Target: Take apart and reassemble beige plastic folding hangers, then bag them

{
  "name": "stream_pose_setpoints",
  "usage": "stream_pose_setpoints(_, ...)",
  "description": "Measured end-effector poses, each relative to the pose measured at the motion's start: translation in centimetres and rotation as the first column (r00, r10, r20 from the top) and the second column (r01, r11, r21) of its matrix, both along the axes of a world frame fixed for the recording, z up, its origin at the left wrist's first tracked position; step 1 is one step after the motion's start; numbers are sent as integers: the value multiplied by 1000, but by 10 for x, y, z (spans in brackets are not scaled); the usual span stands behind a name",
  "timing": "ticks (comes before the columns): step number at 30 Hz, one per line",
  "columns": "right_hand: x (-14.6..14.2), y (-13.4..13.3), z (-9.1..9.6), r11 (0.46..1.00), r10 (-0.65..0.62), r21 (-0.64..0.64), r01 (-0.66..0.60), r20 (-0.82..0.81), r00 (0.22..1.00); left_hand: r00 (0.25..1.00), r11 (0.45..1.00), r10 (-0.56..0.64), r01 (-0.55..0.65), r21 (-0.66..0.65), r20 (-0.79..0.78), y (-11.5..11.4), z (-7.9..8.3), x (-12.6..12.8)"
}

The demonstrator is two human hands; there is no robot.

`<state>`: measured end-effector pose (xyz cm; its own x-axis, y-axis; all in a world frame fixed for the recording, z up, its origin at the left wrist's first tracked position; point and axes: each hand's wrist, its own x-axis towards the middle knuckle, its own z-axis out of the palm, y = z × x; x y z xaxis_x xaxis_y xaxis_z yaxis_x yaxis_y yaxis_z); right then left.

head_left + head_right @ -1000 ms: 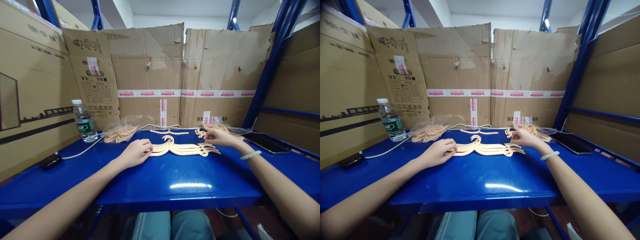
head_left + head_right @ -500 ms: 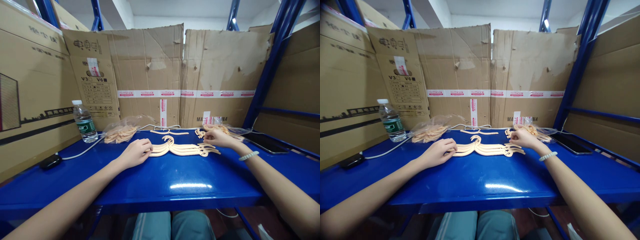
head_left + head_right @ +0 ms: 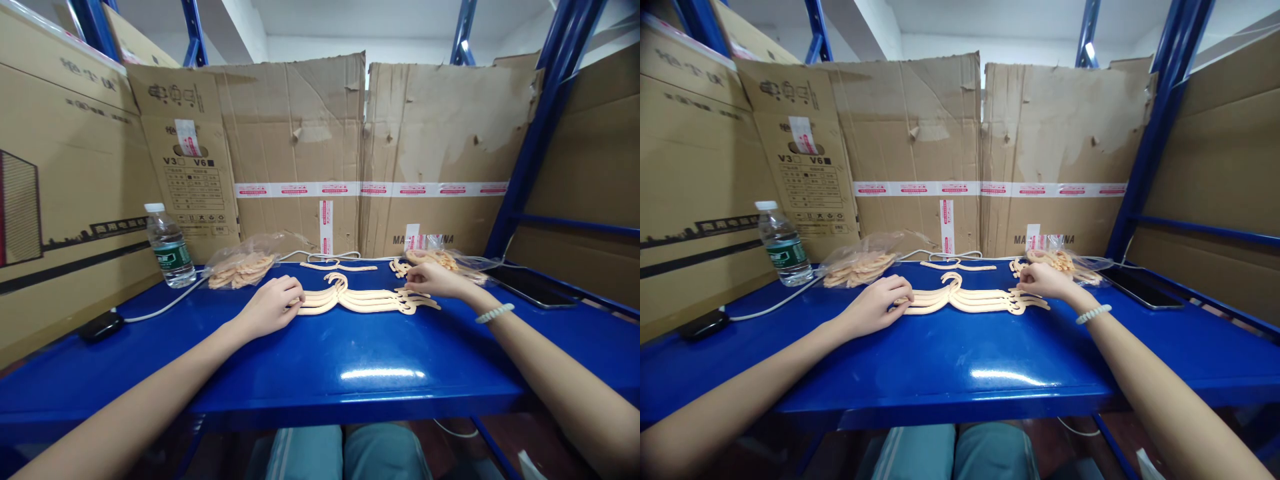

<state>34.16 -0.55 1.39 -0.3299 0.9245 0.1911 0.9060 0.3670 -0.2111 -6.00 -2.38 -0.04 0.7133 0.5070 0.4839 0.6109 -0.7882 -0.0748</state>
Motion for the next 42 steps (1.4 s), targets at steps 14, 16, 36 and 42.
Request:
stream_pose_setpoints(14, 1, 4, -5, 996, -27, 83, 22, 59, 998, 1000, 1000, -2, 2, 18, 17, 0, 0, 0)
stream_pose_setpoints(16, 2, 5, -5, 993, -40, 117, 31, 80, 996, 1000, 1000, 0, -1, 18, 17, 0, 0, 0)
stream_pose_setpoints(36, 7, 16, -16, 897, -236, 441, 29, 421, 876, 999, 1000, 4, -5, 16, 39, 2, -1, 0)
stream_pose_setpoints(42, 4, 20, -17, 897, -187, 440, -43, 466, 865, 998, 1000, -6, 7, -13, 68, 1, -1, 0)
